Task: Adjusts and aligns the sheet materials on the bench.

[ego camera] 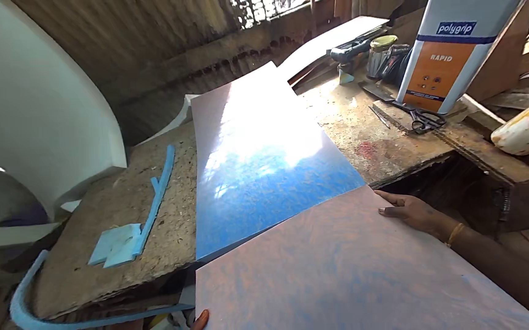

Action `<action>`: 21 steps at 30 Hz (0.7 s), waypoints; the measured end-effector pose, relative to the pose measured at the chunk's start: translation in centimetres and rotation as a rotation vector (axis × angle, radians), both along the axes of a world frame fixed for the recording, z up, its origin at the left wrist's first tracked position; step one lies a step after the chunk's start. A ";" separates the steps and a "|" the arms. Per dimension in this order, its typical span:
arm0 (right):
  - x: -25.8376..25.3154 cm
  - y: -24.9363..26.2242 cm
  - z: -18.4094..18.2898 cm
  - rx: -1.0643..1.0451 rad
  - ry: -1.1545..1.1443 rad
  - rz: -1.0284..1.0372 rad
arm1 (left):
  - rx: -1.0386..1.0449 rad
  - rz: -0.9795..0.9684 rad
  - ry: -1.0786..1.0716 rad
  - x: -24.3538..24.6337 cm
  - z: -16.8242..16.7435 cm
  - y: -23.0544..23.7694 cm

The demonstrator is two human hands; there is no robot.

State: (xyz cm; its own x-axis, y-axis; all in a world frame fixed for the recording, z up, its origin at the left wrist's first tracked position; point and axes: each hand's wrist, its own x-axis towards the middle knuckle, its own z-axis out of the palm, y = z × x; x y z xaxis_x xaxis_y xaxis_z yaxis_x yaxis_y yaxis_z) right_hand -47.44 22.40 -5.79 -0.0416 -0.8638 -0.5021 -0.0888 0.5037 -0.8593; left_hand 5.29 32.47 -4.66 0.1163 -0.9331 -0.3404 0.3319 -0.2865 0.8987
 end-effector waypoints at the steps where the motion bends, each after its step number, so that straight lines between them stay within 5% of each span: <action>1: 0.0 0.0 -0.1 0.000 -0.005 -0.004 | 0.001 -0.001 0.014 0.1 0.0 0.0; 13: -2.3 3.1 -2.2 -0.117 -0.247 0.089 | 0.011 0.018 0.031 -0.2 0.3 1.0; 18: -5.0 12.2 -2.2 -0.140 -0.534 0.109 | -0.018 -0.042 0.116 0.6 -0.2 1.5; 21: -2.9 19.8 -3.7 -0.322 -0.679 -0.244 | -0.022 -0.058 0.129 0.6 0.1 1.9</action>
